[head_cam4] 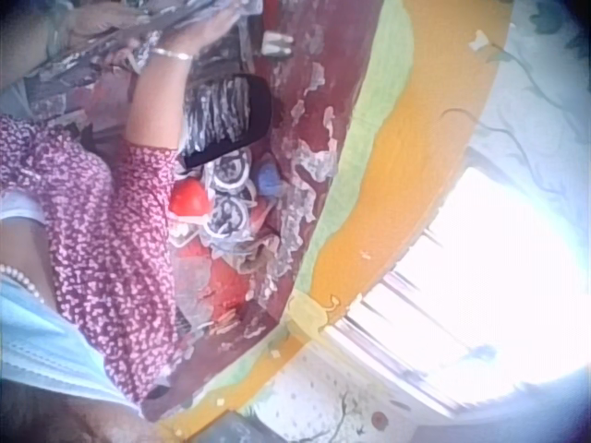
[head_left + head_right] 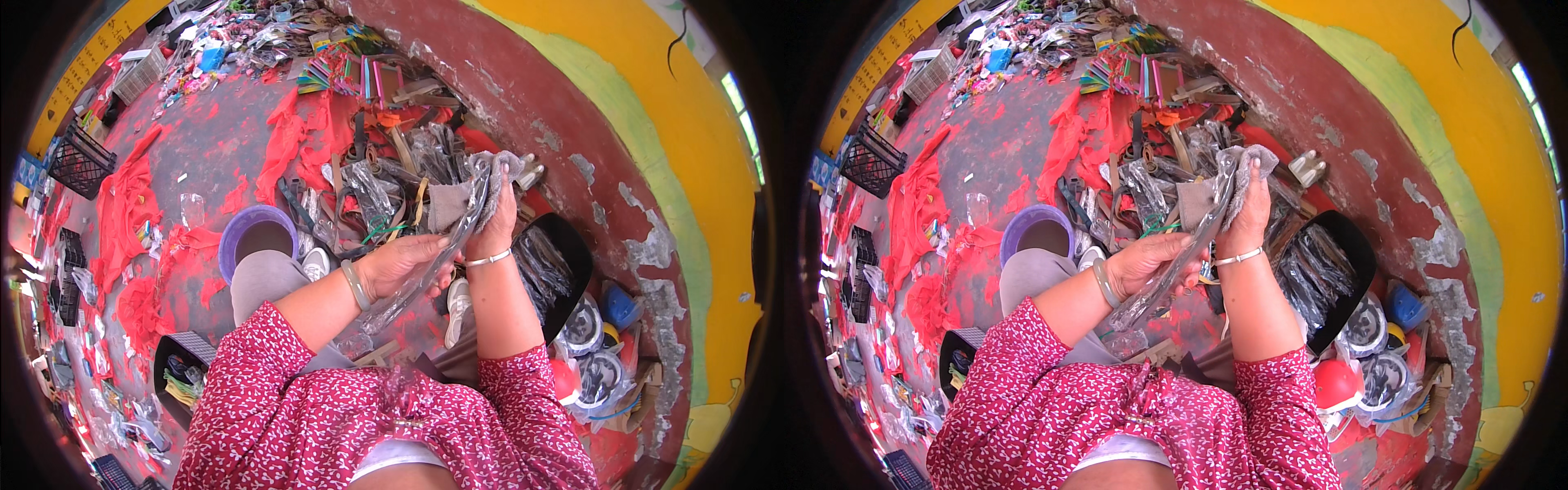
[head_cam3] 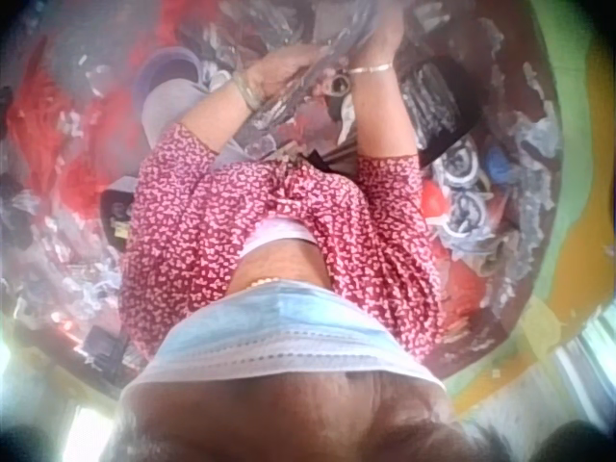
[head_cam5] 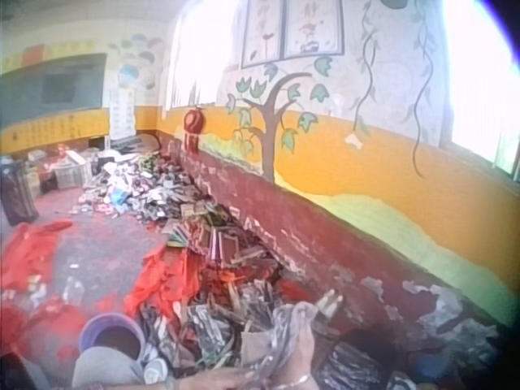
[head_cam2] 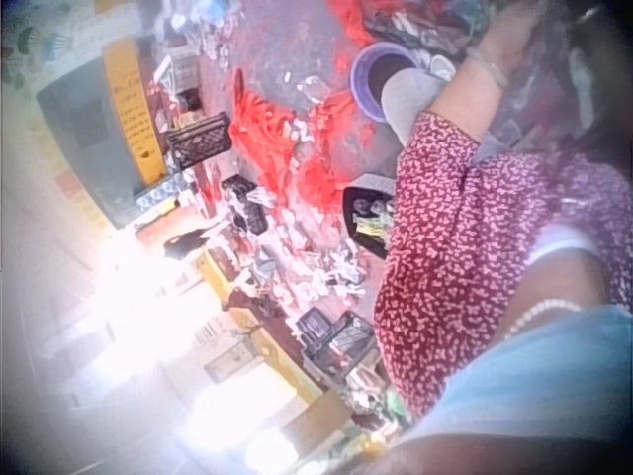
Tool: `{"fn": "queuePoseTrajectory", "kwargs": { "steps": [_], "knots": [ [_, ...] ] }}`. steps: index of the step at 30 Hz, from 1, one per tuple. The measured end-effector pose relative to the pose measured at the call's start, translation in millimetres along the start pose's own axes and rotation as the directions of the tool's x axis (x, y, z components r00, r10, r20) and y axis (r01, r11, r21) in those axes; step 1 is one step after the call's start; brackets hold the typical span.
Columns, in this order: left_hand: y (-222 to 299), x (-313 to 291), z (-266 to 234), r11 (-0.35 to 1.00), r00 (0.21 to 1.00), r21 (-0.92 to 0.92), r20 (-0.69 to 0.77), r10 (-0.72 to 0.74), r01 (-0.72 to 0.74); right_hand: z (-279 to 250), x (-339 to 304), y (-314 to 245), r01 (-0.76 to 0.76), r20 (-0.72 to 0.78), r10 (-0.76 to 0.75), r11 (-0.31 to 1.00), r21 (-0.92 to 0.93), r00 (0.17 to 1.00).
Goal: The person handles various metal parts and a wrench, wiping them individually with a cloth and placing them into a nearby container.
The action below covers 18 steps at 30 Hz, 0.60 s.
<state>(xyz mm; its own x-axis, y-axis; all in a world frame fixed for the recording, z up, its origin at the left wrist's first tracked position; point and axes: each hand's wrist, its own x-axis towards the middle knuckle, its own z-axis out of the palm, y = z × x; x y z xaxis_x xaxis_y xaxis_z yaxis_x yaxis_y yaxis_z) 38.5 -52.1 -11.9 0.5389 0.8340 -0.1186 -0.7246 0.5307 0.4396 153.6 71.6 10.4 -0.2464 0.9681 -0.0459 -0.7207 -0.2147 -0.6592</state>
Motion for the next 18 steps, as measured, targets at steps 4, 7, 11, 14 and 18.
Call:
{"fn": "queuePoseTrajectory", "kwargs": {
  "steps": [4,7,11,14,18],
  "knots": [
    [7,-1,0,0.991,0.988,0.034,-0.078,0.134,-0.132,-7,14,-8,0.010,0.076,-0.015,0.998,0.070,0.997],
    [18,-6,8,0.969,0.952,0.023,-0.183,0.245,-0.245,-14,25,-21,-0.079,0.140,0.053,0.980,0.184,0.989],
    [32,-6,1,0.884,0.844,0.157,-0.266,0.467,-0.440,-12,18,-22,-0.285,0.402,0.121,0.881,0.379,0.908],
    [38,-3,0,0.786,0.732,0.343,-0.301,0.611,-0.515,-5,-2,-6,-0.348,0.407,0.195,0.871,0.346,0.892],
    [29,4,-7,0.654,0.720,0.651,-0.230,0.655,-0.386,17,-28,10,-0.100,0.264,0.131,0.987,-0.128,0.955]
  ]
}}
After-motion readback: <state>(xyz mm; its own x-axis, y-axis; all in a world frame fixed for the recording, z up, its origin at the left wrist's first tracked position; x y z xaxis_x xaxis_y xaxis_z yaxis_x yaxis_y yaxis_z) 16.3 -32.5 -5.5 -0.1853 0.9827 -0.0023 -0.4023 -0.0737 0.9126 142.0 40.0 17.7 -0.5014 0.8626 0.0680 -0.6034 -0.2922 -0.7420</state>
